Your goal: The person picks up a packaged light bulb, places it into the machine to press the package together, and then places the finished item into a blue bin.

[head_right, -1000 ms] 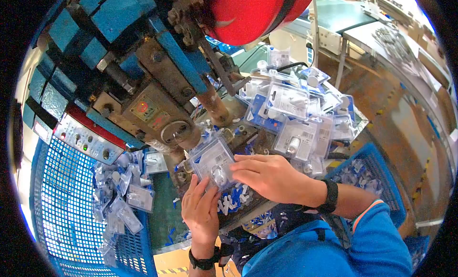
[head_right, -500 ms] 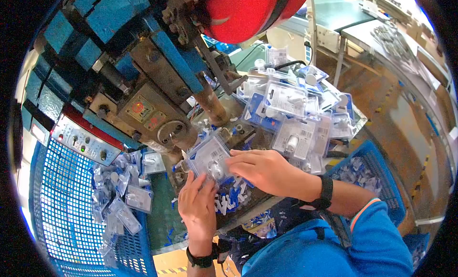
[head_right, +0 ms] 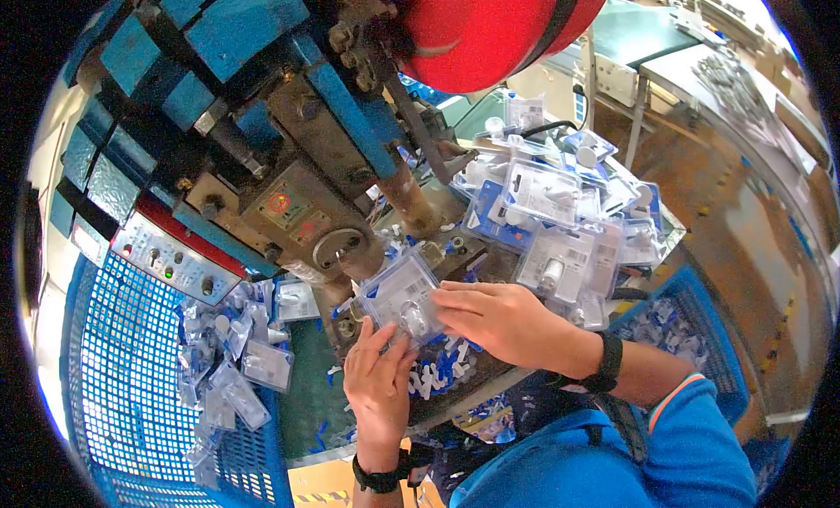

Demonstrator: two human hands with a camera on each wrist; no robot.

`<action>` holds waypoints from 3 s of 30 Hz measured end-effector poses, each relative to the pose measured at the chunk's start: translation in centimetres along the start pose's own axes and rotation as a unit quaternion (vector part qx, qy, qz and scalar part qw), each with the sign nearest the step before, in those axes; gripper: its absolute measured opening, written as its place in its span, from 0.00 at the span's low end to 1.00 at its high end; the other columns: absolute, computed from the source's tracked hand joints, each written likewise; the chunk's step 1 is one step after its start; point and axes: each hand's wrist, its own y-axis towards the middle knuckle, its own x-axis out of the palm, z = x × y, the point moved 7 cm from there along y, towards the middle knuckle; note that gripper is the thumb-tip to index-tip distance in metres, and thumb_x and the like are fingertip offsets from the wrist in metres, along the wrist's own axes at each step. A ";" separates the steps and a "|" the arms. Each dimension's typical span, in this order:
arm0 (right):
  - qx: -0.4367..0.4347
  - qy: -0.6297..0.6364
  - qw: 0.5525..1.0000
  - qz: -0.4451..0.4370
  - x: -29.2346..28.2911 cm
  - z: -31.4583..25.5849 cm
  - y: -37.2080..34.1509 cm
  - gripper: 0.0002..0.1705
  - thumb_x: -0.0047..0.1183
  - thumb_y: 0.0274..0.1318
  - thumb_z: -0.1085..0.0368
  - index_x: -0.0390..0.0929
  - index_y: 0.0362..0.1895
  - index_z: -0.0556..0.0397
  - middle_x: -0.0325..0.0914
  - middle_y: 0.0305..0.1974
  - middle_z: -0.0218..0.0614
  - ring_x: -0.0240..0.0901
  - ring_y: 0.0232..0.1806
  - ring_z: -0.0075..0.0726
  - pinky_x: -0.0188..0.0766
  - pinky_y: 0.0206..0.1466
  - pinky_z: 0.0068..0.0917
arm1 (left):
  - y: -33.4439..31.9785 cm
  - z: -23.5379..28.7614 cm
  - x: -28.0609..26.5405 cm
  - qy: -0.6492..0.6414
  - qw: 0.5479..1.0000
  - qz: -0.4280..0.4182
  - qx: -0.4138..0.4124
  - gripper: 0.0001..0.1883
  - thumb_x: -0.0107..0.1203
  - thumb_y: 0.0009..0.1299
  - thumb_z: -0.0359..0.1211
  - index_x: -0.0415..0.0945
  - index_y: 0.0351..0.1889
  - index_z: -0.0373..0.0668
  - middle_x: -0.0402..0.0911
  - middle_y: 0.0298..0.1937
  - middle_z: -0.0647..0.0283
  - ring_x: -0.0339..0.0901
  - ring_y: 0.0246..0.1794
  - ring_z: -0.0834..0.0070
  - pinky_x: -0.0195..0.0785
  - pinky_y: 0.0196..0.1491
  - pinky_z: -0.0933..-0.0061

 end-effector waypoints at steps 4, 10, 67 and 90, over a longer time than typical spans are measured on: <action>-0.002 0.002 1.000 -0.004 -0.2 -0.1 0.1 0.16 0.66 0.46 0.67 0.80 0.42 0.54 0.77 0.55 0.39 0.76 0.57 0.43 0.79 0.55 0.35 | 0.0 -0.1 0.0 -0.013 1.000 0.003 -0.005 0.13 0.67 0.55 0.25 0.83 0.40 0.41 0.81 0.49 0.57 0.75 0.60 0.51 0.69 0.56 0.56; -0.007 0.005 1.000 0.005 -0.5 -0.1 0.3 0.15 0.63 0.50 0.66 0.80 0.43 0.57 0.78 0.53 0.40 0.77 0.56 0.42 0.78 0.55 0.34 | 0.2 -0.2 -0.2 -0.025 1.000 -0.002 -0.016 0.13 0.67 0.55 0.25 0.83 0.39 0.41 0.81 0.49 0.56 0.75 0.60 0.49 0.70 0.56 0.57; -0.026 -0.029 0.999 0.023 -0.5 -0.8 0.9 0.14 0.56 0.46 0.70 0.81 0.42 0.53 0.80 0.49 0.33 0.78 0.54 0.42 0.79 0.53 0.31 | 0.2 0.4 -0.7 -0.021 0.998 0.052 0.014 0.08 0.64 0.57 0.23 0.82 0.35 0.40 0.84 0.44 0.59 0.78 0.56 0.51 0.69 0.56 0.56; 0.054 0.032 0.997 0.046 -0.5 0.3 0.8 0.09 0.59 0.48 0.74 0.81 0.36 0.54 0.83 0.48 0.36 0.81 0.48 0.44 0.79 0.50 0.36 | -0.3 2.1 -0.1 0.040 0.990 0.105 0.083 0.07 0.61 0.60 0.25 0.76 0.36 0.38 0.80 0.45 0.58 0.79 0.53 0.52 0.70 0.48 0.55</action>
